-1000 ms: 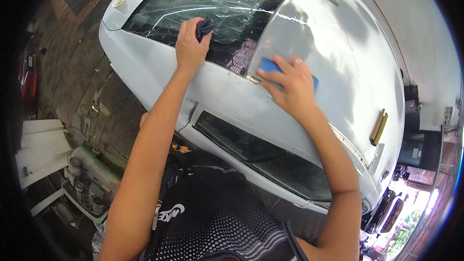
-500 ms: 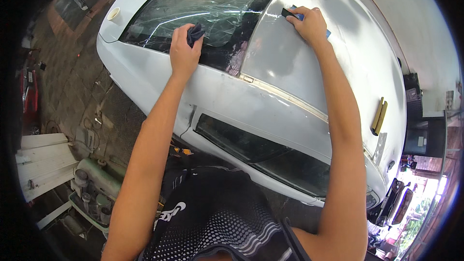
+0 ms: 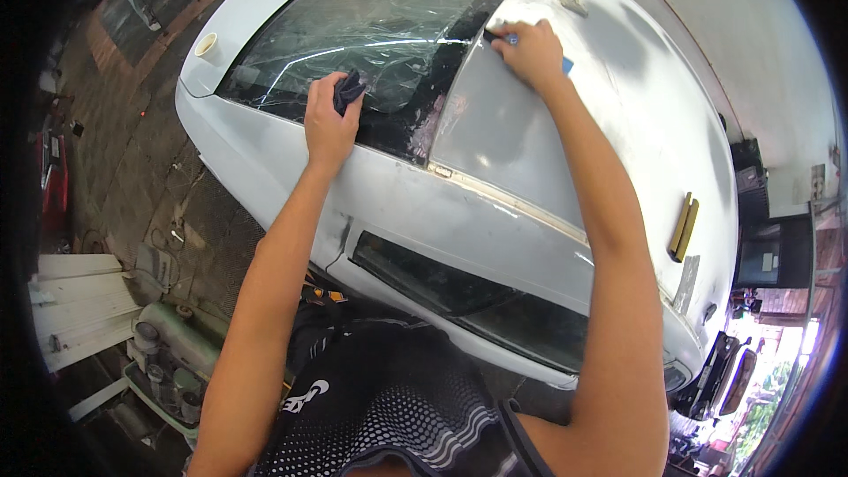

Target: The person applies a tint film to the rear window of a white car. They smooth the film with a squeegee, wipe the surface with a cloth, and use a razor blade to trim the edges. The person repeatedly wets the film and continues smoothing and trimming until the edges are flush with the window frame.

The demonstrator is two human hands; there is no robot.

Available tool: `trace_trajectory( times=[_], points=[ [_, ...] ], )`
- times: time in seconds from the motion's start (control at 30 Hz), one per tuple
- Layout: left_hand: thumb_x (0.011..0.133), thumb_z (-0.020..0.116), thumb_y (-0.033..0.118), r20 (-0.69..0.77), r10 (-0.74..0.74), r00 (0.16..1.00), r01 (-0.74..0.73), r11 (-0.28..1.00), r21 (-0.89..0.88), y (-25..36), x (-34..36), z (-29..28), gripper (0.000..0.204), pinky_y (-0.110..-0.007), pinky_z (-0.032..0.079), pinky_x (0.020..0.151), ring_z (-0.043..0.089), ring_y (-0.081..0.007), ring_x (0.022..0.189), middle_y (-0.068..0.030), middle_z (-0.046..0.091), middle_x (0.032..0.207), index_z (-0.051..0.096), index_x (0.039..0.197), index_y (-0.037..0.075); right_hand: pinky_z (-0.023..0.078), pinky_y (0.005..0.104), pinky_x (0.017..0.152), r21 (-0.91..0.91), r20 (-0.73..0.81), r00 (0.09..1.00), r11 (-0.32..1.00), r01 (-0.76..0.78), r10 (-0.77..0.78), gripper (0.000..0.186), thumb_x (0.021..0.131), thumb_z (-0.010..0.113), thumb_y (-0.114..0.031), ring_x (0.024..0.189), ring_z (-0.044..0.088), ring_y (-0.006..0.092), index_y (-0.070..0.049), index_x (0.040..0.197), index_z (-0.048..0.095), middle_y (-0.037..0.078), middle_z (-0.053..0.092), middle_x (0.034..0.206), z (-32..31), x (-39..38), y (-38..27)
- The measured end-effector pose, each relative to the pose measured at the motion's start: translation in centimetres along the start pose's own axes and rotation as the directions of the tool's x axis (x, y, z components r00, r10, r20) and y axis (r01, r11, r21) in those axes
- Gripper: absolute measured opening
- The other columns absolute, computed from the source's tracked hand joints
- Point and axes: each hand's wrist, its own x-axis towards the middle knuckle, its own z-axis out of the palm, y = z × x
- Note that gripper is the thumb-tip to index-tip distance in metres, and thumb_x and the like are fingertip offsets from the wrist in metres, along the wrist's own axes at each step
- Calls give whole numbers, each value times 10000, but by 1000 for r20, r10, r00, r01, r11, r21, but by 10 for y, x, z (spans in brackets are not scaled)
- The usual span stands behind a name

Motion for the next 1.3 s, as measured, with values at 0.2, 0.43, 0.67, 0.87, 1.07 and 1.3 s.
trace_trajectory(
  times=[0.2,0.43,0.67,0.87,1.07,1.3],
  points=[
    [919,750,145,-31,-4,1000,5,999,32,-3,-1,-4,327,-406,523,887,651,-335,1018,-131,633,1115,642,1217,68,551,421,832,88,-122,957,958,273,-261,262,819,818,-326,987,630,324,-241,1066,843,94,766,1016,-8,-59,-34],
    [837,754,101,-25,13,1000,-13,1000,4,-6,-4,0,400,-458,518,876,627,-382,1040,-146,608,1089,628,1216,81,549,432,838,-14,15,1000,1000,7,-6,242,847,806,-325,968,649,335,-232,1068,843,141,761,951,11,12,-26],
    [878,759,121,-26,-22,999,23,999,26,2,-2,-2,364,-417,522,878,649,-356,1008,-147,636,1111,635,1216,67,543,435,911,-8,-2,990,990,140,-140,240,827,825,-268,1003,639,349,-211,1060,837,74,783,1090,-2,-15,-31],
    [831,772,122,-60,22,998,-19,999,47,-6,-1,-2,428,-463,522,872,623,-374,1024,-130,606,1093,624,1232,101,551,429,891,8,29,972,973,232,-232,253,841,817,-306,999,641,331,-215,1076,837,66,778,1069,-5,-25,-53],
    [834,774,126,-38,-19,999,20,1000,15,-6,-2,-3,419,-456,527,863,626,-366,1029,-126,605,1093,624,1224,104,557,433,851,84,2,932,929,361,-362,285,848,814,-322,990,652,333,-216,1112,828,137,763,1029,1,-40,-47],
    [821,786,132,-39,-6,999,7,1000,7,-4,-3,1,430,-449,536,843,637,-360,999,-124,606,1081,623,1218,108,541,430,839,117,78,978,976,184,-193,274,806,848,-271,961,626,339,-238,1077,837,126,754,1086,0,-44,-47]
  ],
)
